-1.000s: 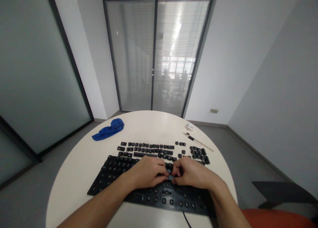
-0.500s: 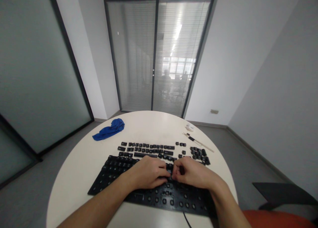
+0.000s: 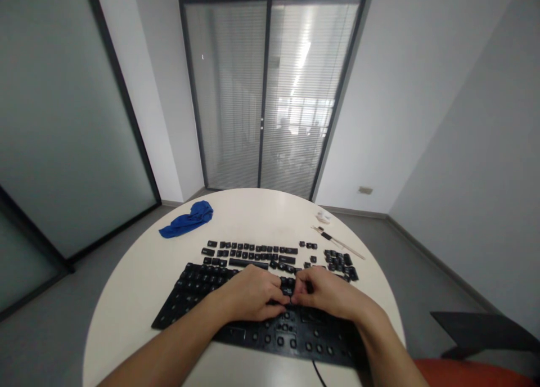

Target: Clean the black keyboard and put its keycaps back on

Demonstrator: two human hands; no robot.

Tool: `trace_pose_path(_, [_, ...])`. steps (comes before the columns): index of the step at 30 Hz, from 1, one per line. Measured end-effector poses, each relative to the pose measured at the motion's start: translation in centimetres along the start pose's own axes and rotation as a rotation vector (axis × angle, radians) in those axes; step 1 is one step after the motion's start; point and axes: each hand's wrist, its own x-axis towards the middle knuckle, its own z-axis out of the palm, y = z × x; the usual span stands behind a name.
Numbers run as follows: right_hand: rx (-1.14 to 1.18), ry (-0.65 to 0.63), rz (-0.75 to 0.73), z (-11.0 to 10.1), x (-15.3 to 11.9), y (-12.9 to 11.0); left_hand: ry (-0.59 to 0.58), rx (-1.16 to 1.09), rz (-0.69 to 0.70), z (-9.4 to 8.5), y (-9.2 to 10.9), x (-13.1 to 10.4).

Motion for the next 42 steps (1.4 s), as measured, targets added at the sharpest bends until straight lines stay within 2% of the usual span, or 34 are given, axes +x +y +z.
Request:
trace_pose_path(12, [-0.025,-0.014,0.073,0.1,0.3,-0.1,-0.015,-0.026,-0.037,-0.1,0.2,0.3])
trace_pose_path(21, [-0.047,-0.030,0.032,-0.2,0.2,0.0,0.004,0.037,0.036,0.6,-0.5,-0.1])
trace_pose_path(23, [-0.030,-0.067,-0.003,-0.6,0.2,0.0,0.009,0.038,0.045,0.5,-0.6,-0.2])
trace_pose_path(25, [-0.017,-0.037,-0.033,-1.5,0.5,0.1,0.015,0.032,0.049,0.5,-0.6,-0.3])
trace_pose_path(27, [-0.076,0.096,-0.039,-2.9,1.1,0.3,0.022,0.026,0.052,0.4,-0.6,-0.3])
trace_pose_path(30, [-0.345,0.306,0.031,-5.1,2.7,1.0,0.022,0.016,0.053,0.4,-0.7,-0.3])
trace_pose_path(31, [-0.455,0.322,0.072,-5.7,3.3,1.4,0.022,0.013,0.054,0.4,-0.7,-0.3])
trace_pose_path(35, [-0.561,0.308,0.105,-6.7,5.7,3.5,0.031,0.005,0.062,0.3,-0.6,-0.3])
trace_pose_path(42, [-0.670,0.238,0.065,-5.4,7.6,5.2,0.047,0.024,0.070,0.3,-0.5,-0.4])
